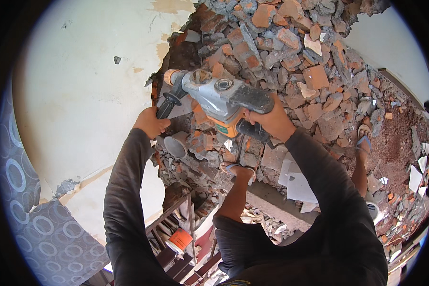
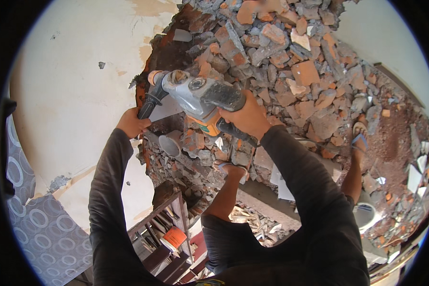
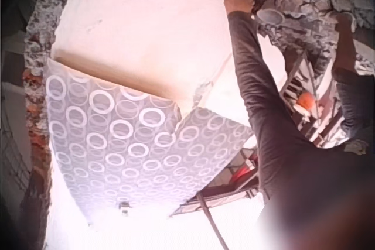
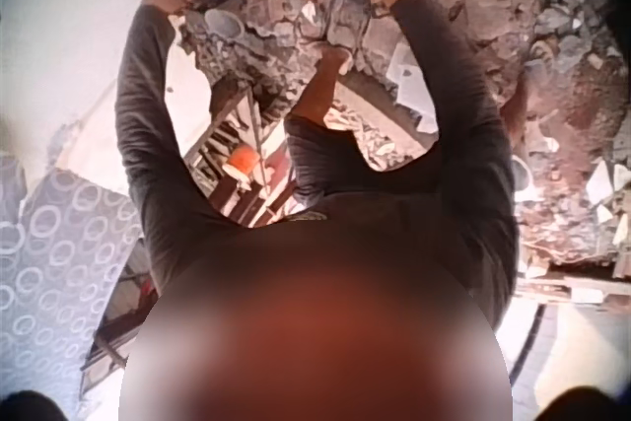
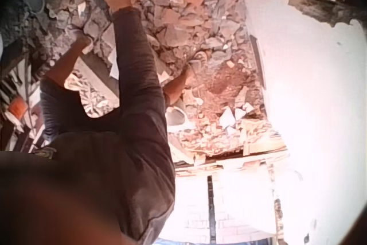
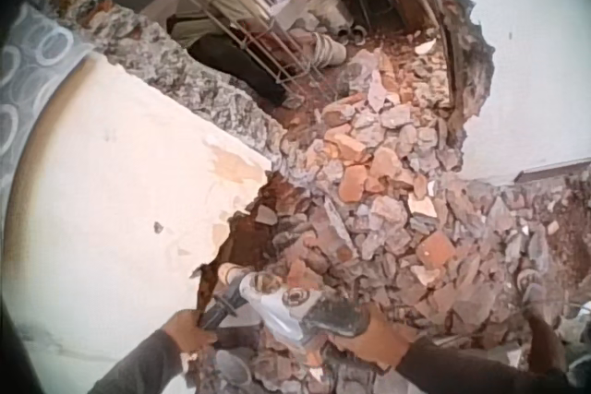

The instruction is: The person uses a rotary hammer drill to break a brick wall, repeatedly striking the surface to remove plaster and bricks. Debris accumulates on the floor as the wall is progressively dismantled.

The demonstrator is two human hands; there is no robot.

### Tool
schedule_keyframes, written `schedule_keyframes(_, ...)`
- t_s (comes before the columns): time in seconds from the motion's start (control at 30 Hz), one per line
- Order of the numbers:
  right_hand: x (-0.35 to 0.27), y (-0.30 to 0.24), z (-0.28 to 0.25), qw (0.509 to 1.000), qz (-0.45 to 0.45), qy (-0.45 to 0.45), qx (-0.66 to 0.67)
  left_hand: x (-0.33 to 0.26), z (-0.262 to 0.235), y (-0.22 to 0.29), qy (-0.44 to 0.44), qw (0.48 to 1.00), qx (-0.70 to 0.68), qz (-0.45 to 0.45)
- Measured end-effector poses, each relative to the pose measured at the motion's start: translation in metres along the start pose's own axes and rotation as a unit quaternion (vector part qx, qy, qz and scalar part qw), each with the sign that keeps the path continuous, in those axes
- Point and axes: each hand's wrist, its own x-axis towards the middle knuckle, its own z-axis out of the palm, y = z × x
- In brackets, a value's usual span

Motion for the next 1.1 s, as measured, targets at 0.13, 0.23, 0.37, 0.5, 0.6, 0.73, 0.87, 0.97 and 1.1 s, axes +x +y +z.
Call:
schedule_keyframes(0.13,0.016,0.006,0.001,0.999,0.022,-0.033,0.017,0.011,-0.008,-0.008,-0.042,0.999,0.000,-0.006)
schedule_keyframes(0.23,0.020,0.005,0.002,0.999,0.001,-0.038,0.019,0.016,-0.009,-0.012,-0.021,0.999,0.023,0.017)
schedule_keyframes(0.37,0.023,-0.001,0.004,1.000,-0.006,-0.009,0.020,0.020,-0.006,-0.016,-0.034,0.999,0.032,0.015)
schedule_keyframes(0.5,0.034,-0.001,0.002,1.000,-0.022,-0.009,0.017,0.029,-0.003,-0.017,-0.028,0.999,0.003,0.042)
schedule_keyframes(0.6,0.046,0.006,-0.007,1.000,-0.027,-0.012,-0.003,0.030,0.008,-0.018,-0.016,0.999,-0.009,0.028)
schedule_keyframes(0.73,0.053,0.006,-0.018,0.959,-0.156,0.072,-0.225,0.018,0.037,-0.028,0.079,0.995,0.014,0.056)
schedule_keyframes(0.87,0.048,-0.023,-0.012,0.872,-0.315,0.040,-0.372,0.000,0.076,-0.054,0.083,0.991,-0.066,0.084)
schedule_keyframes(0.97,0.041,-0.056,0.000,0.883,-0.259,-0.120,-0.373,0.027,0.104,-0.062,0.073,0.993,-0.093,0.020)
schedule_keyframes(1.1,0.021,-0.065,0.024,0.845,-0.268,-0.168,-0.432,0.067,0.135,-0.050,0.085,0.882,-0.462,0.044)
